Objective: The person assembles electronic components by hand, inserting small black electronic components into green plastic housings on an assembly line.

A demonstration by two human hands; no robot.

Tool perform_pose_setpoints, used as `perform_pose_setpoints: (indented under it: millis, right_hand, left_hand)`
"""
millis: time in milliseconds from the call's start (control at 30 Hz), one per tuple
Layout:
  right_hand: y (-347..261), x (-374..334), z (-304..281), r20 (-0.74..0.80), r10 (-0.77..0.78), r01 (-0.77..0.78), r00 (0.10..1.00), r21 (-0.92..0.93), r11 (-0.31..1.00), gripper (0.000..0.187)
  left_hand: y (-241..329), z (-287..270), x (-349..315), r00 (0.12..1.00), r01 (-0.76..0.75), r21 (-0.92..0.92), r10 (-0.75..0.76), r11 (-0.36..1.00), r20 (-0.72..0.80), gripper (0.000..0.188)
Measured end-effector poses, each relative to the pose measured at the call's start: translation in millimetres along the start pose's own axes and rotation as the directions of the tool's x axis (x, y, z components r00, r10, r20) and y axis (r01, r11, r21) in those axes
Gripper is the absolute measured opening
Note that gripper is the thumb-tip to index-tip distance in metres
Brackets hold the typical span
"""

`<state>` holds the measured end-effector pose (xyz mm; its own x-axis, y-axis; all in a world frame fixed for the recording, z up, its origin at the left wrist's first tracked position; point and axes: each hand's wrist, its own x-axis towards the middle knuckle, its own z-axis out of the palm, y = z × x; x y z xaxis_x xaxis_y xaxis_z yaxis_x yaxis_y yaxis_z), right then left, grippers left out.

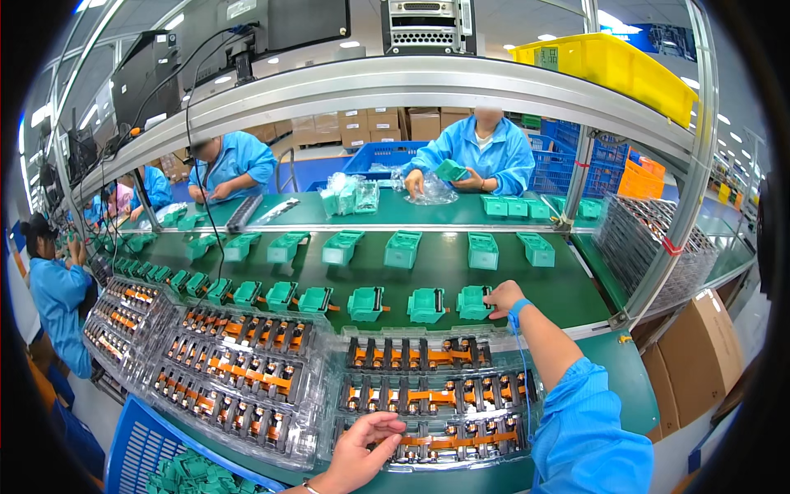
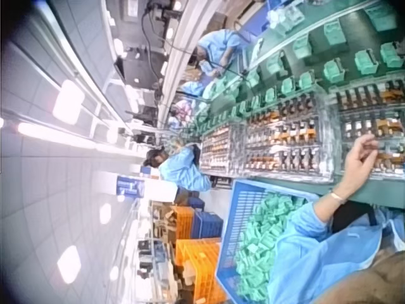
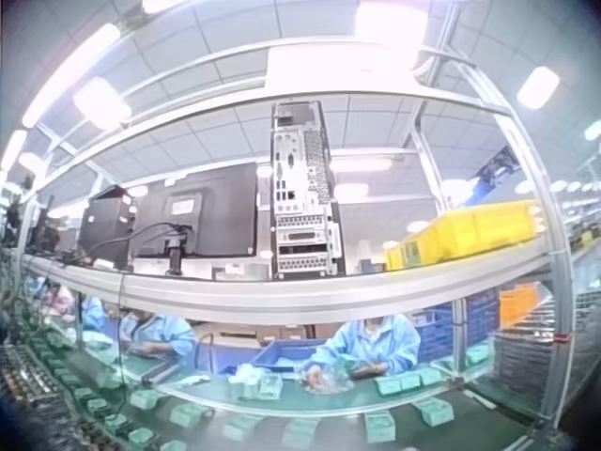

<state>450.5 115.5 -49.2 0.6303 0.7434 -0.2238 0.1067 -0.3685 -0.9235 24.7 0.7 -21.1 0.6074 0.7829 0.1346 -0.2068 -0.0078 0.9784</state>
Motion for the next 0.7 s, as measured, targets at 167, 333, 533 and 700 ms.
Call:
perform_pose_setpoints:
  millis: [167,333,533,700]
  right_hand:
    - [-27,-62,-5,-0.082,-0.624,0.516,0.777,-0.485,0.706,0.019]
    - [-29,-122,7,0.646,-0.649,0.906,0.402,-0.386,0.176,0.024]
    - [-18,-154,16,0.632,-0.714,0.895,0.300,-0.445,-0.017,0.031]
    - [4,-131,14,0.475,-0.824,0.937,0.309,-0.302,0.177,0.030]
  left_hand:
    - [2,-10,4,0.996,0.019,0.136,-0.030,0.991,0.080,0.032]
    - [2,-11,-6,1.000,-0.009,0.128,0.010,0.992,-0.009,0.028]
    - [41,-9,-31,0.881,-0.472,0.454,0.399,0.755,0.252,0.022]
    - [95,-77,-123,0.830,-0.489,0.714,0.521,0.502,0.202,0.017]
